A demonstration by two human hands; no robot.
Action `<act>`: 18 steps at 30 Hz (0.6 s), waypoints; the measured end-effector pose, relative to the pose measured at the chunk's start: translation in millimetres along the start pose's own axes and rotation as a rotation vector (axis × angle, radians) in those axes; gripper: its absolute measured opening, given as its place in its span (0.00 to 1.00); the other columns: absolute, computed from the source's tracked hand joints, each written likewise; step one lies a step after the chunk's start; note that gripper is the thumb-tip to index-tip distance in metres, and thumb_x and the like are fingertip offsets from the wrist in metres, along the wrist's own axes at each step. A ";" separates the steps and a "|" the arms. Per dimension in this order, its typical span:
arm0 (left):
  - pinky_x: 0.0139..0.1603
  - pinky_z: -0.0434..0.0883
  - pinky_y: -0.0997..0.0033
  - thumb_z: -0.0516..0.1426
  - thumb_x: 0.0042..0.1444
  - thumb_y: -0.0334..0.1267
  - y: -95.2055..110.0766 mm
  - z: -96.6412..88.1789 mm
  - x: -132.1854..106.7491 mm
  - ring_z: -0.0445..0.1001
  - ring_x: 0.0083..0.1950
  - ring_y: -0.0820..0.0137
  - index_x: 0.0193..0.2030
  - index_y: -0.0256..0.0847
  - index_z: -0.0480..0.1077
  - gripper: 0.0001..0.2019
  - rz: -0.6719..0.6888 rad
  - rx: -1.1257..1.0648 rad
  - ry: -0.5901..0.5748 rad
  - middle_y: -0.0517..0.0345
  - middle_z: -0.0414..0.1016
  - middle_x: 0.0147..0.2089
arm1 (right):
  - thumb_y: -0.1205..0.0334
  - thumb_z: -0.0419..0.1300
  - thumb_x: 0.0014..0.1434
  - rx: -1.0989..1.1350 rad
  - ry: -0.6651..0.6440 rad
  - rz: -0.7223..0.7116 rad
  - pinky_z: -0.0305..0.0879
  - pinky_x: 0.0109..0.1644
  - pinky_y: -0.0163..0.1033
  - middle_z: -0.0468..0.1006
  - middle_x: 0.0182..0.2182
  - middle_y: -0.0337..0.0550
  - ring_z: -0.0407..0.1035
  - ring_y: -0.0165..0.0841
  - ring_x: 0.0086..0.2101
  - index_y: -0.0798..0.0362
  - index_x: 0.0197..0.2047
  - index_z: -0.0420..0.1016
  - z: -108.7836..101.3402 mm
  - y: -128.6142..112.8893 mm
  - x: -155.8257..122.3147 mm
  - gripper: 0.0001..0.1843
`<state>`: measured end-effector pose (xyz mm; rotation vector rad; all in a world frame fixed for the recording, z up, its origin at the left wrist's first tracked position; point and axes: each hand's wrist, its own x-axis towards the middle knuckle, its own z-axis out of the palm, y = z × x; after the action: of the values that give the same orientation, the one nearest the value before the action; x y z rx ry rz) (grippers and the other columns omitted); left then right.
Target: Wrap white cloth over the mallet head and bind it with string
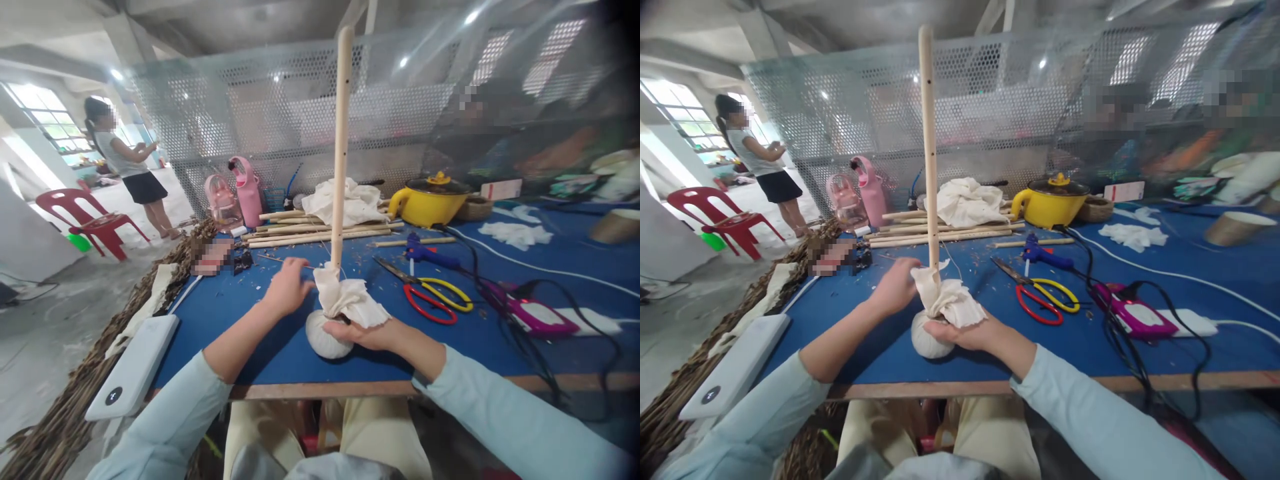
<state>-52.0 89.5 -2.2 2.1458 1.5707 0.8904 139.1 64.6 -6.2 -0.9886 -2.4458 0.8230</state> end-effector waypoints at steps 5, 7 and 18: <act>0.40 0.67 0.70 0.55 0.46 0.33 29.0 -21.1 -39.7 0.69 0.41 0.67 0.39 0.36 0.70 0.11 -0.047 -0.437 -0.370 0.54 0.72 0.39 | 0.55 0.52 0.58 0.148 -0.047 -0.106 0.62 0.50 0.39 0.75 0.40 0.44 0.69 0.34 0.40 0.55 0.40 0.73 0.3 0.9 3.8 0.15; 0.43 0.66 0.70 0.52 0.45 0.29 32.7 -20.3 -43.6 0.69 0.41 0.68 0.40 0.36 0.70 0.14 -0.052 -0.543 -0.341 0.54 0.73 0.39 | 0.55 0.53 0.57 0.163 -0.015 -0.112 0.62 0.51 0.39 0.75 0.42 0.44 0.68 0.34 0.42 0.55 0.44 0.72 3.3 1.4 0.0 0.16; 0.52 0.64 0.63 0.60 0.48 0.40 37.5 -1.2 -38.9 0.68 0.51 0.61 0.52 0.35 0.66 0.24 0.000 -0.720 -0.441 0.48 0.71 0.51 | 0.60 0.56 0.55 -0.083 -0.016 -0.090 0.60 0.54 0.44 0.74 0.46 0.48 0.67 0.38 0.46 0.55 0.44 0.73 -13.7 -7.9 -2.9 0.14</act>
<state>-33.0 40.4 10.0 1.6598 0.8539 0.7554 144.3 63.1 8.9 -0.8965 -2.5361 0.7081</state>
